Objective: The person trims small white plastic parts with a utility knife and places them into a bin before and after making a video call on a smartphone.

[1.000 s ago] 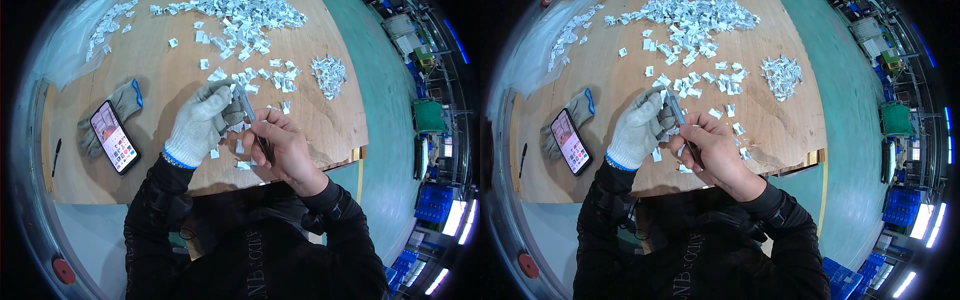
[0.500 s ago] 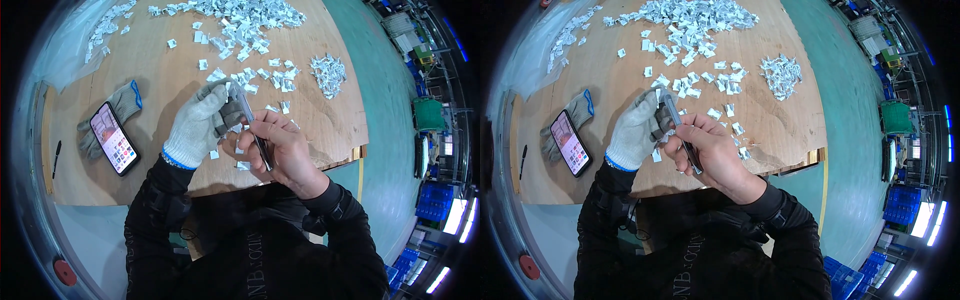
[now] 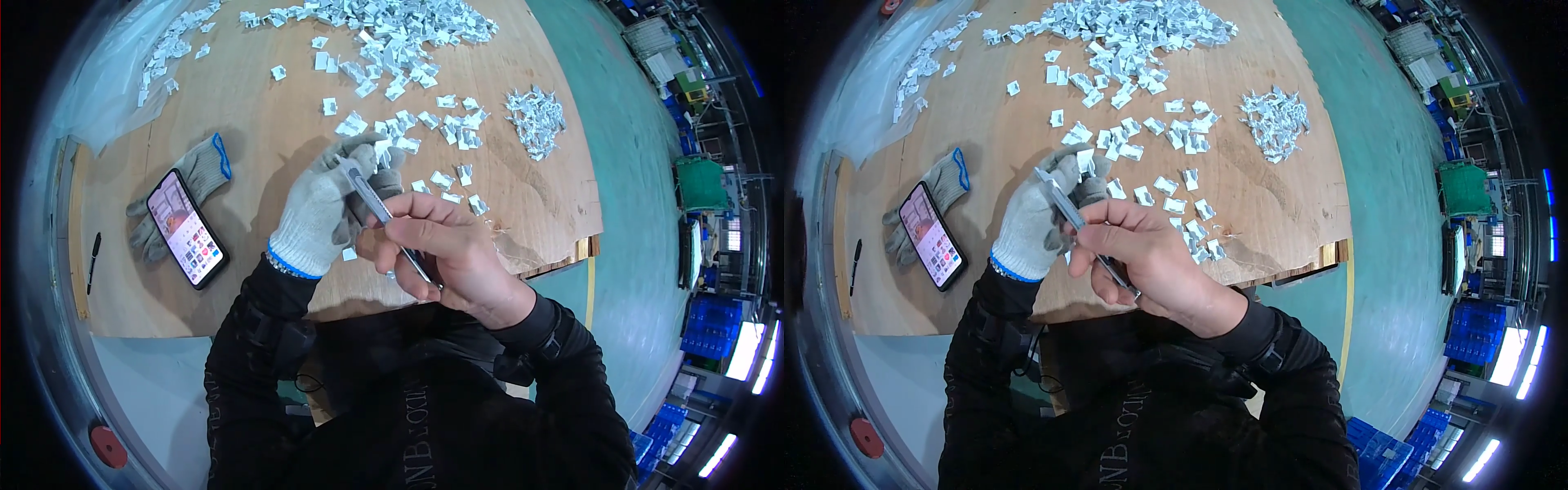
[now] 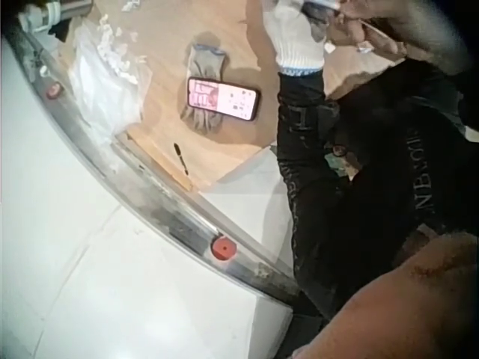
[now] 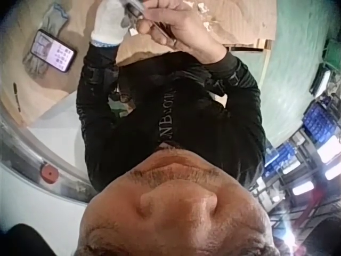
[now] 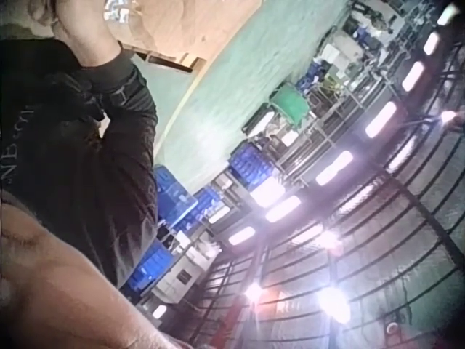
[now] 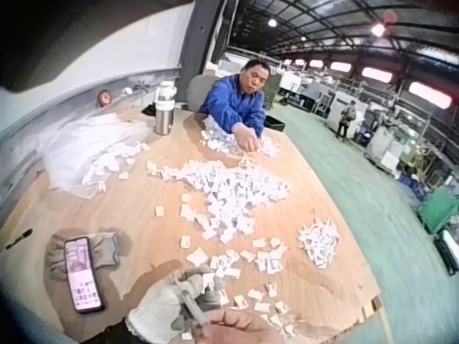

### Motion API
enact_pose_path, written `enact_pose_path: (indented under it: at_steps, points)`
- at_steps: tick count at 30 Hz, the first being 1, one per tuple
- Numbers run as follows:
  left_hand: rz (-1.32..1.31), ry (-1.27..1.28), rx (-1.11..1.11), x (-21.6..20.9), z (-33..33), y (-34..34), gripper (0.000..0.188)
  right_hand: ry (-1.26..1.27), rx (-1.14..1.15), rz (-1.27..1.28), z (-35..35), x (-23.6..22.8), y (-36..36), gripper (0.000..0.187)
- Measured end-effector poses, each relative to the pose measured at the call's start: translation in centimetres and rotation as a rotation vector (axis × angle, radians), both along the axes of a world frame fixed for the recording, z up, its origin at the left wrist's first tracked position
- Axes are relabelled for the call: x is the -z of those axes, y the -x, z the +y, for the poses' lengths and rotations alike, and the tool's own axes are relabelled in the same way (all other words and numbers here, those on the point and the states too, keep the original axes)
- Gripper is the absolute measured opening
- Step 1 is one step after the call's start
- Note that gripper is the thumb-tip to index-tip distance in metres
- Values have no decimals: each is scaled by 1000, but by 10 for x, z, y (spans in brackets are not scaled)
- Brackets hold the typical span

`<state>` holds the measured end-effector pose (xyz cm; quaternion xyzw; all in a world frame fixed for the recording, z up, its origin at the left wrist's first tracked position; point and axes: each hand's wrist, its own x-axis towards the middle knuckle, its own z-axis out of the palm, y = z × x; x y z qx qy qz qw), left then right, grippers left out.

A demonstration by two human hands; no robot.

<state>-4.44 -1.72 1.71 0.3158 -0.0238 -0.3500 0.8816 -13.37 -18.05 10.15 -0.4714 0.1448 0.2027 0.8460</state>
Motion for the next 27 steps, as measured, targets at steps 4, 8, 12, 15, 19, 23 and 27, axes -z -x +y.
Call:
enact_pose_path:
  at_steps: [4, 8, 12, 15, 19, 23, 27]
  points:
    - [61, 122, -20, 0, -4, -2, 32, 105, 75, -92, -3, 0, -9, 15]
    - [131, 109, -4, 0, -5, 0, 32, 351, 175, -184, -12, 3, -38, 10]
    - [95, 43, 66, -1, -3, 0, 31, 474, 113, -242, -10, 16, -49, 6]
    - [32, -63, 39, -9, -7, 3, 31, 523, 105, -297, -11, 31, -49, 6]
    - [-86, -291, -62, -20, -10, 5, 31, 417, 172, -161, -7, 36, -45, 6]
    - [-200, -418, -90, -27, -7, 3, 31, 320, 157, -116, -1, 37, -32, 8]
    - [-238, -461, -121, -28, -8, 3, 31, 164, 169, -126, -5, 42, -29, 10]
